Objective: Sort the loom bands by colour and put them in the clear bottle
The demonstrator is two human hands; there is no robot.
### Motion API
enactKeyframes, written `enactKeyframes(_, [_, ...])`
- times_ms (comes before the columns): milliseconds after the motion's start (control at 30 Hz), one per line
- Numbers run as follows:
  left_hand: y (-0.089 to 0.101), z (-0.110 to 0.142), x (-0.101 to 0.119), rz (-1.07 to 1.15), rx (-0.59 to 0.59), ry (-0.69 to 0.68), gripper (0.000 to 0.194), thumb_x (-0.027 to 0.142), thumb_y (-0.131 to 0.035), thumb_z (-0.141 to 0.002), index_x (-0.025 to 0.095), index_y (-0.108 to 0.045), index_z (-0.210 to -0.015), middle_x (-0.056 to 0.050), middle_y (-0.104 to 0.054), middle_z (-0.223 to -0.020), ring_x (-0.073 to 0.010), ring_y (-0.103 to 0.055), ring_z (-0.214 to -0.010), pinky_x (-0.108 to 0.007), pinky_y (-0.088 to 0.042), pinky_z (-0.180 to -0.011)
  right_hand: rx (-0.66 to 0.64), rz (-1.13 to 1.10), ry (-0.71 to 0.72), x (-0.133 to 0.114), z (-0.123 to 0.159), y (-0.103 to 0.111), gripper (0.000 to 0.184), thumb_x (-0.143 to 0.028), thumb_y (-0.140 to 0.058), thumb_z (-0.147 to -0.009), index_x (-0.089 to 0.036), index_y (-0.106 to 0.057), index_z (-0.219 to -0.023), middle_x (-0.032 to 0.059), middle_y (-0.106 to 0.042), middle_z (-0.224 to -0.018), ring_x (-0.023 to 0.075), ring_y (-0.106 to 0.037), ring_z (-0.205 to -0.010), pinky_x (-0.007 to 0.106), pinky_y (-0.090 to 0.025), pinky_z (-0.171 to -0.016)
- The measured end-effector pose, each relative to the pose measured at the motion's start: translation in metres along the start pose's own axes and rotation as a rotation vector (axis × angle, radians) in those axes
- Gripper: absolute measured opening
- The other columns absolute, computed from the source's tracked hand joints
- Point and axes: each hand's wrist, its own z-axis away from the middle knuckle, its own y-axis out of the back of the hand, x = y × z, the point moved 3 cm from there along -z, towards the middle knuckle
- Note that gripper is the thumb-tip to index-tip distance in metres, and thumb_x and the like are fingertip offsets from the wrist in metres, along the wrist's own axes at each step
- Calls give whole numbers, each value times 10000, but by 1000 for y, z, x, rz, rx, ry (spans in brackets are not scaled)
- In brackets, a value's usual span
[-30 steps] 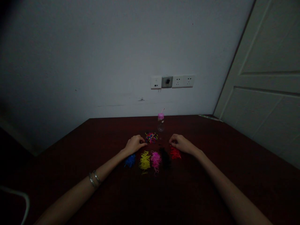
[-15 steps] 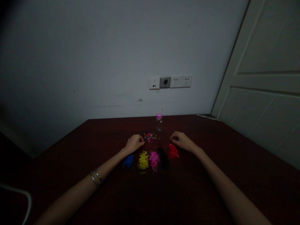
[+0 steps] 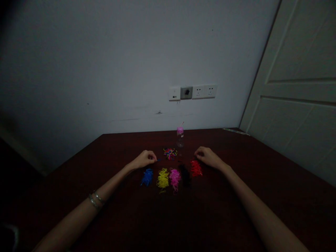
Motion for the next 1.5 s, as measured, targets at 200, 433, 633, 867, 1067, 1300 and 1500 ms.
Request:
enactKeyframes(200, [17, 28, -6, 96, -213, 30, 185, 189, -560, -633, 95, -687, -729, -30, -612, -631, -86, -458, -539, -172, -326, -501, -11, -32, -13, 4, -1, -2, 170, -230, -512, -721, -159, -639, -808, 73, -625, -875, 187, -579, -806, 320, -450, -753])
enactKeyframes(433, [19, 39, -7, 155, -210, 82, 204, 253, -617, -623, 116, -695, -753, -17, -594, -611, -89, -460, -549, -174, -324, -506, -13, -49, -38, 6, -1, -4, 161, -237, -528, -706, -170, -642, -798, 72, -628, -876, 195, -580, -807, 323, -460, -750])
enactKeyframes(633, [21, 37, -12, 280, -156, 118, 250, 283, -640, -606, 115, -687, -785, -18, -602, -625, -90, -475, -557, -181, -336, -516, 22, -51, -3, 4, 0, -4, 185, -257, -522, -723, -162, -646, -822, 74, -629, -881, 191, -584, -814, 315, -460, -756])
enactKeyframes(867, [17, 20, -48, 389, 115, 286, 280, 292, -581, -647, 104, -647, -845, -6, -571, -591, -66, -416, -464, -179, -296, -451, 20, -33, 21, -23, -8, -7, 209, -274, -520, -746, -149, -655, -844, 73, -628, -877, 175, -586, -801, 296, -460, -738])
enactKeyframes(1067, [9, -1, -61, 441, 276, 290, 318, 330, -560, -669, 95, -627, -872, 25, -513, -512, -45, -350, -394, -176, -269, -420, -86, 74, 41, -64, -21, -28, 181, -288, -562, -737, -177, -660, -841, 54, -638, -889, 170, -582, -821, 264, -440, -730])
enactKeyframes(1300, [3, -18, -68, 429, 387, 199, 354, 377, -554, -668, 78, -626, -843, 7, -521, -525, -66, -405, -439, -177, -281, -433, -85, 283, 2, -86, -33, -42, 178, -321, -531, -759, -220, -639, -858, 43, -615, -955, 189, -565, -888, 259, -418, -710])
enactKeyframes(1500, [1, -20, -73, 374, 384, 177, 378, 414, -535, -684, 81, -628, -837, 6, -528, -518, -73, -409, -439, -188, -298, -453, -77, 314, 44, -81, -37, -48, 173, -308, -507, -776, -220, -613, -881, 45, -571, -979, 187, -544, -913, 247, -412, -675])
